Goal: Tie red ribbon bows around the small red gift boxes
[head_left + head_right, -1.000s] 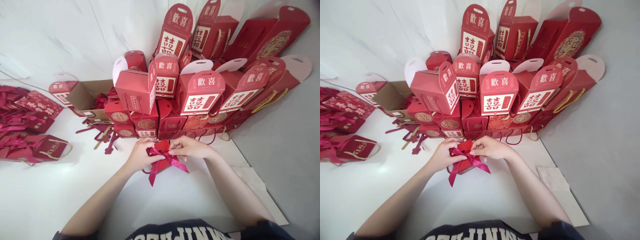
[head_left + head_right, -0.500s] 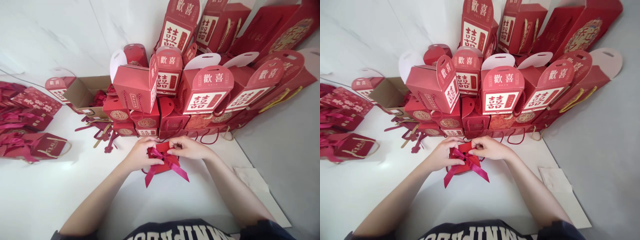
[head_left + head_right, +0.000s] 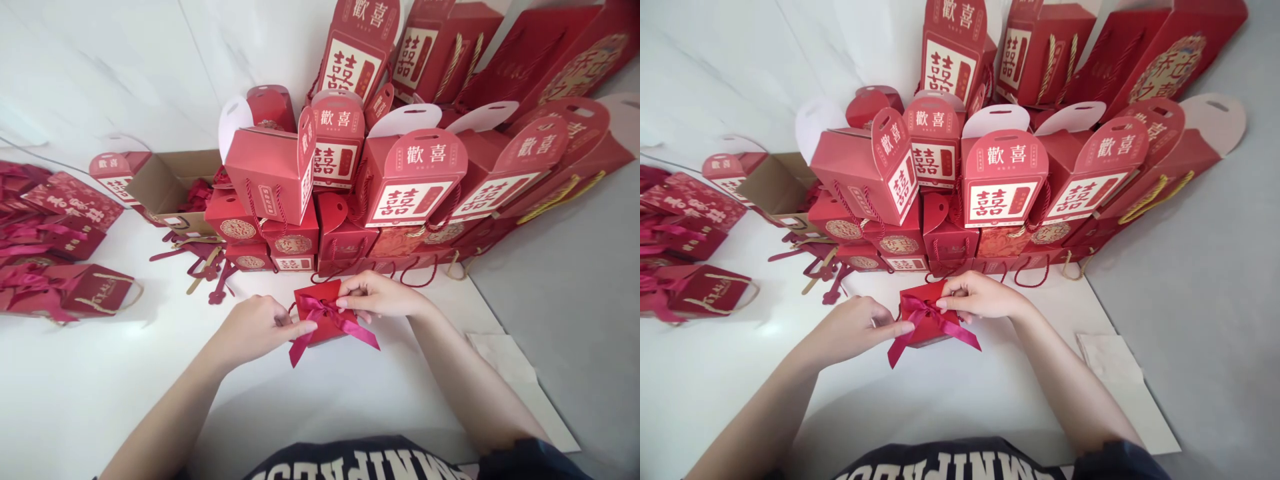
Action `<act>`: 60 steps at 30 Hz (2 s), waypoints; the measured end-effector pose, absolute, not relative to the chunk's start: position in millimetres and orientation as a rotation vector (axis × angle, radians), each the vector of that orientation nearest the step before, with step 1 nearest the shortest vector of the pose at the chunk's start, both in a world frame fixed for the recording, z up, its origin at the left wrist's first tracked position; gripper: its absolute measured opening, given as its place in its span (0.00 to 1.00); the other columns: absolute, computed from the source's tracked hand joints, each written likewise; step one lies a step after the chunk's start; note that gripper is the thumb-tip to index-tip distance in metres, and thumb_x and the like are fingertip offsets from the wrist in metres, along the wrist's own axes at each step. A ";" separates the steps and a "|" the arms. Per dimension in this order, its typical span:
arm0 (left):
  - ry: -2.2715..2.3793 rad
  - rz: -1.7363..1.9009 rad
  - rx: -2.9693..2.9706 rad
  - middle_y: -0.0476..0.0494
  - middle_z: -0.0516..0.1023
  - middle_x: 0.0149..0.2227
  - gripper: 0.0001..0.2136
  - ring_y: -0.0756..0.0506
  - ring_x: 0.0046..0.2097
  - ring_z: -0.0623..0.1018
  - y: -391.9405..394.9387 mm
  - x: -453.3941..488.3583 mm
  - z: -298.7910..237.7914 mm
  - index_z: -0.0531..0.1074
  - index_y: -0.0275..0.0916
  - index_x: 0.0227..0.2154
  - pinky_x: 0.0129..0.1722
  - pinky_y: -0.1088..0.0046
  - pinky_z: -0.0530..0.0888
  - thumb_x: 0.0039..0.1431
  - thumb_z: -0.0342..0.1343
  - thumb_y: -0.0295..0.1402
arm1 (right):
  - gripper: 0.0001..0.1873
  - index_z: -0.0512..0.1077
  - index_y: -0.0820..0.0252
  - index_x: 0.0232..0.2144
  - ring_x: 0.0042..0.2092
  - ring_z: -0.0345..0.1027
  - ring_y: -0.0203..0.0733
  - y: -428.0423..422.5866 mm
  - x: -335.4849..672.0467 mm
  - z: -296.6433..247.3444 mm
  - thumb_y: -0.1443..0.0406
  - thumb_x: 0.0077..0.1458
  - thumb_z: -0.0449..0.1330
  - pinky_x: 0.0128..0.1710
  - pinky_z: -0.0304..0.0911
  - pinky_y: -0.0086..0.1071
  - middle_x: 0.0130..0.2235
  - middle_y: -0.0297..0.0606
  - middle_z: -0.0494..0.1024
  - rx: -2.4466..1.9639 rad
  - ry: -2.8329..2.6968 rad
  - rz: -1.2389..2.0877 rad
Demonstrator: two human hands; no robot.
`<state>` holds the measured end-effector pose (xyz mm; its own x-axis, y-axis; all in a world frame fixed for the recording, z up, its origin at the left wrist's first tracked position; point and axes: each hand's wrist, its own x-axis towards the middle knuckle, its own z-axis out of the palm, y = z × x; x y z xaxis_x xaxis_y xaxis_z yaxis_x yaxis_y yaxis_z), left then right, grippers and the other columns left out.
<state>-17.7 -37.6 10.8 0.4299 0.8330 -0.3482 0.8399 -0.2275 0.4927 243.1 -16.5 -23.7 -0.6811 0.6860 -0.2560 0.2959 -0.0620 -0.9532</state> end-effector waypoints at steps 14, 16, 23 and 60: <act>0.919 -0.145 1.687 0.49 0.69 0.21 0.17 0.53 0.24 0.65 -14.7 -26.6 2.4 0.73 0.34 0.19 0.23 0.76 0.59 0.53 0.59 0.44 | 0.19 0.66 0.61 0.24 0.19 0.59 0.28 -12.0 243.7 -32.9 0.53 0.59 0.57 0.20 0.56 0.23 0.18 0.28 0.69 -1.024 -1.949 1.796; 0.897 -0.167 1.686 0.50 0.68 0.21 0.18 0.53 0.24 0.65 -12.2 -27.7 -0.3 0.70 0.34 0.18 0.23 0.76 0.59 0.53 0.59 0.44 | 0.19 0.66 0.61 0.23 0.19 0.60 0.29 -12.1 242.0 -34.6 0.54 0.59 0.58 0.20 0.56 0.23 0.18 0.28 0.69 -1.039 -1.960 1.777; 0.908 -0.193 1.733 0.49 0.71 0.23 0.17 0.51 0.25 0.68 -10.9 -32.9 3.5 0.68 0.35 0.21 0.24 0.76 0.60 0.53 0.59 0.45 | 0.17 0.70 0.61 0.28 0.16 0.55 0.28 -13.3 240.5 -32.0 0.52 0.56 0.61 0.14 0.51 0.21 0.14 0.25 0.65 -1.086 -1.832 1.839; 1.058 0.326 2.156 0.57 0.56 0.19 0.21 0.54 0.24 0.57 -1.9 -26.6 -14.9 0.65 0.37 0.21 0.25 0.78 0.56 0.47 0.64 0.51 | 0.21 0.69 0.62 0.30 0.26 0.57 0.32 -12.5 239.2 -46.0 0.50 0.61 0.53 0.29 0.54 0.27 0.24 0.30 0.65 -0.965 -1.995 1.522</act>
<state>-26.6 -1.9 -14.9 0.6343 0.7692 -0.0777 0.5923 -0.4189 0.6883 239.2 -12.5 -46.0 -0.6543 0.7538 -0.0612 0.2578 0.1463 -0.9551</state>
